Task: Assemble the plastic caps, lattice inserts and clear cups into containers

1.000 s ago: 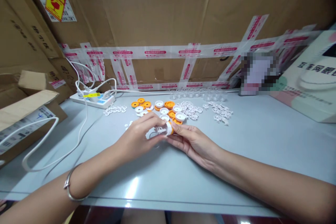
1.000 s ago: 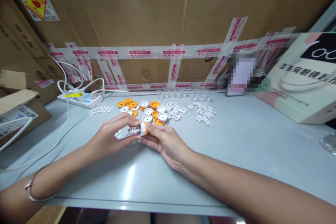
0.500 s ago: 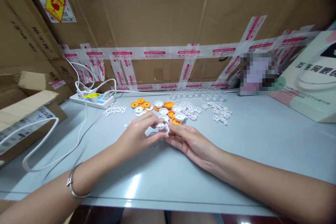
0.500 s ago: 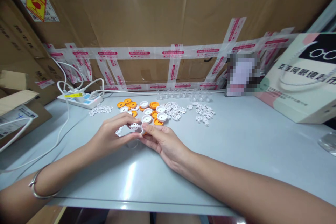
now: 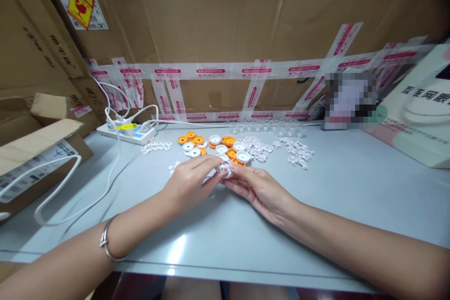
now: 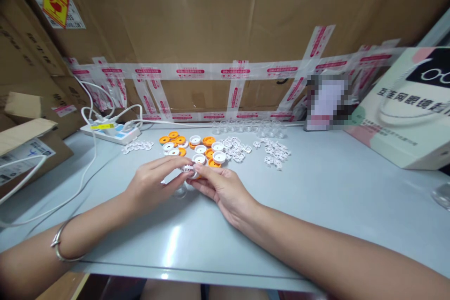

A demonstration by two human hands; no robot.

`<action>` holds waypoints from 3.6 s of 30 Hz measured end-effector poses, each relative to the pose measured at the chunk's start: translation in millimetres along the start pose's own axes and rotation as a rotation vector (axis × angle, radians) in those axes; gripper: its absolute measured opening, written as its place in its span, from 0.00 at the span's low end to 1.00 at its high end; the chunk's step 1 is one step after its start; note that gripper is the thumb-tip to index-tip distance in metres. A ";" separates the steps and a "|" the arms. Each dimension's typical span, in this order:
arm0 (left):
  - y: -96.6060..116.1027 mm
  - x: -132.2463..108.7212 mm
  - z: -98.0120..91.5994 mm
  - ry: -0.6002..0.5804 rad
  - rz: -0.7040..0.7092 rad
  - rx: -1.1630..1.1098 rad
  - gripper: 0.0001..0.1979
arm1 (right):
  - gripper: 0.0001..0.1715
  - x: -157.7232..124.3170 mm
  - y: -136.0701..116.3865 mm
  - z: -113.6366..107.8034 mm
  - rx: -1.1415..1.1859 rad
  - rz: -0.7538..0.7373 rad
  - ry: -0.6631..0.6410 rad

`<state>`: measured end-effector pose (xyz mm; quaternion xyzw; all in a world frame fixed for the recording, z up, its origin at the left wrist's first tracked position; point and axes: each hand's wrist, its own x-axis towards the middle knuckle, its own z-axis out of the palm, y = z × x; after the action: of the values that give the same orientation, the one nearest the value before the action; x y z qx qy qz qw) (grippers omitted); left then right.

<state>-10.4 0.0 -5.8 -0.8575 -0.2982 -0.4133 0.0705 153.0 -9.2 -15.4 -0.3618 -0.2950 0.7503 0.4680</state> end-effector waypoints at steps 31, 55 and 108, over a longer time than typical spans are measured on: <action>-0.2 8.5 -2.8 -0.126 -0.082 -0.197 0.14 | 0.11 -2.9 -6.0 -0.6 0.082 -0.029 -0.056; 1.6 8.3 -8.0 -0.073 -0.059 -0.214 0.13 | 0.12 -10.6 -7.4 2.4 0.049 -0.035 -0.013; 2.1 1.2 -23.7 -0.622 0.037 0.188 0.08 | 0.10 -2.3 -29.2 -3.0 0.062 -0.156 0.065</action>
<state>-24.5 -9.9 10.7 -0.9377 -0.3266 -0.1006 0.0623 170.4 0.3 6.3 -0.3473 -0.2836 0.7083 0.5452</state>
